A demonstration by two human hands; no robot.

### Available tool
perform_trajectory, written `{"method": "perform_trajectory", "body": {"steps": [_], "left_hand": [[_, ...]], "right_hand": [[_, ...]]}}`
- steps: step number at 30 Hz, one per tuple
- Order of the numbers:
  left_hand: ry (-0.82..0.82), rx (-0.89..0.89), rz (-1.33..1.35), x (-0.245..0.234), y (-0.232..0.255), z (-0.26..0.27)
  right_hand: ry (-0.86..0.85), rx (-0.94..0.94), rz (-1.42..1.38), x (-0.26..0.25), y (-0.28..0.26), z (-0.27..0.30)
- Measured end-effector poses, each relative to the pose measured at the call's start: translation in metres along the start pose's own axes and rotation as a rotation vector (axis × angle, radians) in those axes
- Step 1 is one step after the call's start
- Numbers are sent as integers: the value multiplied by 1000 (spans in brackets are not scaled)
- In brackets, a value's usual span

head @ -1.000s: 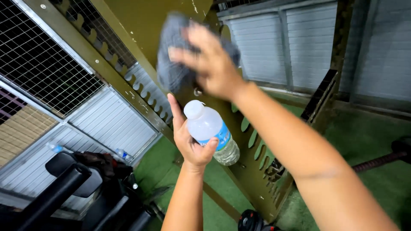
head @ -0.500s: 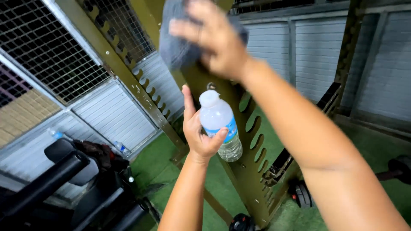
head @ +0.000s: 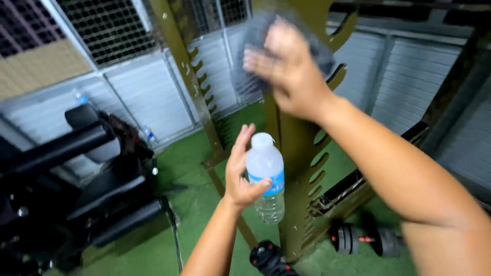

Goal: Cleaning and wiping down gym weight plates and an equipment rack with a cloth and water bottle.

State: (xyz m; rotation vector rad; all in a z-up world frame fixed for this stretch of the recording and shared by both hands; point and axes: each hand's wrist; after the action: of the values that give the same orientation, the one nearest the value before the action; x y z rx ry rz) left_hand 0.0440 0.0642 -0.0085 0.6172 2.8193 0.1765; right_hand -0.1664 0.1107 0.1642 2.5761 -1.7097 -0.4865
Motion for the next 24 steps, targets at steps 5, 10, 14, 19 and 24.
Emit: {"method": "perform_trajectory", "body": {"steps": [5,10,14,19,24], "left_hand": [[-75,-50,-85,4,5,24],[-77,-8,-70,-2,-3,1],[-42,58,24,-5,-34,-22],[-35,92,155,-24,-72,-33],[-89,107,269,-45,-112,-36]], "right_hand": [[-503,-330,276,-10,-4,17],[-521,-210,328,-36,-12,-75],[-545,31,393,-27,-11,-81],[-380,75,751,-5,-39,-57],[-480,64,1040,32,-79,40]]}}
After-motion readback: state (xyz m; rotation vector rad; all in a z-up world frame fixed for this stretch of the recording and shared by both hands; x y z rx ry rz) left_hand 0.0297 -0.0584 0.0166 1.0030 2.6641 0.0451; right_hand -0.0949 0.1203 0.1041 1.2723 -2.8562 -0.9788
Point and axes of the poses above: each hand's wrist, its own z-axis away from the middle knuckle, its own x-axis out of the palm, y = z × x, and after that the axes turned 13 degrees about x, right-handed
